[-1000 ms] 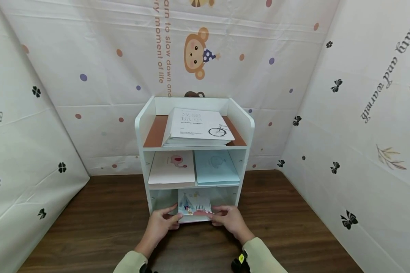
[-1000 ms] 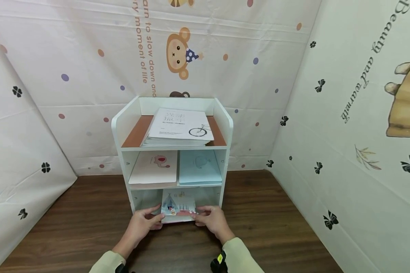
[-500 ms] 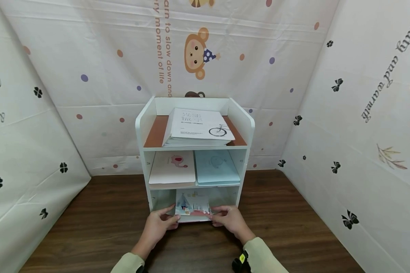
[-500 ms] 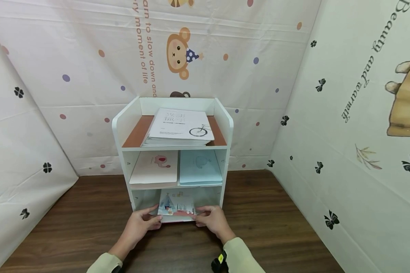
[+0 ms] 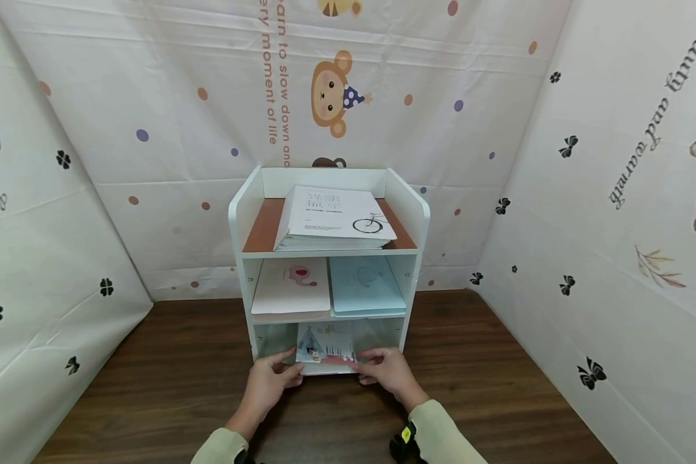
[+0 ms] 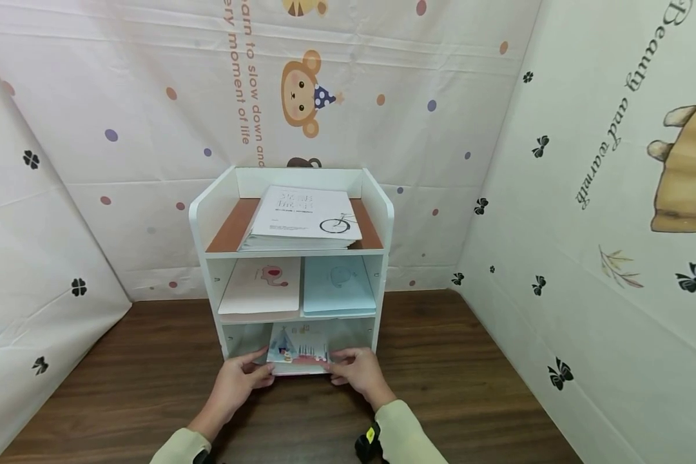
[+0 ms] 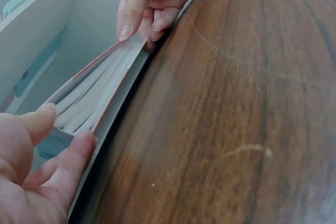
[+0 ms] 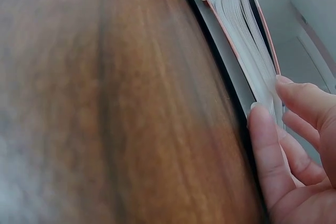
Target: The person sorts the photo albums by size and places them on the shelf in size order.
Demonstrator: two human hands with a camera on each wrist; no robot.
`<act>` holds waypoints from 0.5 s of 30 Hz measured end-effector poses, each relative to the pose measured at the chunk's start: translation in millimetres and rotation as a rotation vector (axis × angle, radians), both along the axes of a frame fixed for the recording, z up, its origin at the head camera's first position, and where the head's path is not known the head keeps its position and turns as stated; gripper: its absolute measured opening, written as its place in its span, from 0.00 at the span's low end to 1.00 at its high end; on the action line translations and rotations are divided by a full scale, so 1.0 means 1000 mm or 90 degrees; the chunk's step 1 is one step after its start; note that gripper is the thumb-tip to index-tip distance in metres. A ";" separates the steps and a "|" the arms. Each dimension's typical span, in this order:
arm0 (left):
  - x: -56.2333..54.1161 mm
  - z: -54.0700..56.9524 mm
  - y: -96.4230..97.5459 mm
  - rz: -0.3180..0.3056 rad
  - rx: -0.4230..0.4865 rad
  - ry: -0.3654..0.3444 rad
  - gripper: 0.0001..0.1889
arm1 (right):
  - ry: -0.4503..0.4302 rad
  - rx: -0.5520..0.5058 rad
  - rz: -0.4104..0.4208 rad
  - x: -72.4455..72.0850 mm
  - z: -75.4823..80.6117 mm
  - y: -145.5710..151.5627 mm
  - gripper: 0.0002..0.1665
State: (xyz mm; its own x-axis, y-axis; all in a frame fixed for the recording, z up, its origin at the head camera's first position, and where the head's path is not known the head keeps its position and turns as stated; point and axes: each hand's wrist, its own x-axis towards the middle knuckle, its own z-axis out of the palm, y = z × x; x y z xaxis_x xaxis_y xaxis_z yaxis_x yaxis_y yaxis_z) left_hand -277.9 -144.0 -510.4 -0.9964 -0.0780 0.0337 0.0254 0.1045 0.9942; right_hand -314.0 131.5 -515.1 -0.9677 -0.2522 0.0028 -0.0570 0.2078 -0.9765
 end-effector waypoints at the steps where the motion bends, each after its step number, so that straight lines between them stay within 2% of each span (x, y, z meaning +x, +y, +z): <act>1: 0.000 0.000 0.000 0.000 0.004 -0.002 0.24 | -0.005 -0.003 -0.004 -0.001 0.000 0.000 0.23; 7: -0.004 -0.002 0.001 0.003 0.008 -0.005 0.24 | -0.011 -0.014 -0.019 -0.002 -0.001 -0.001 0.23; 15: -0.006 -0.002 0.000 0.004 -0.034 -0.001 0.25 | -0.014 -0.015 -0.034 -0.001 0.002 -0.004 0.22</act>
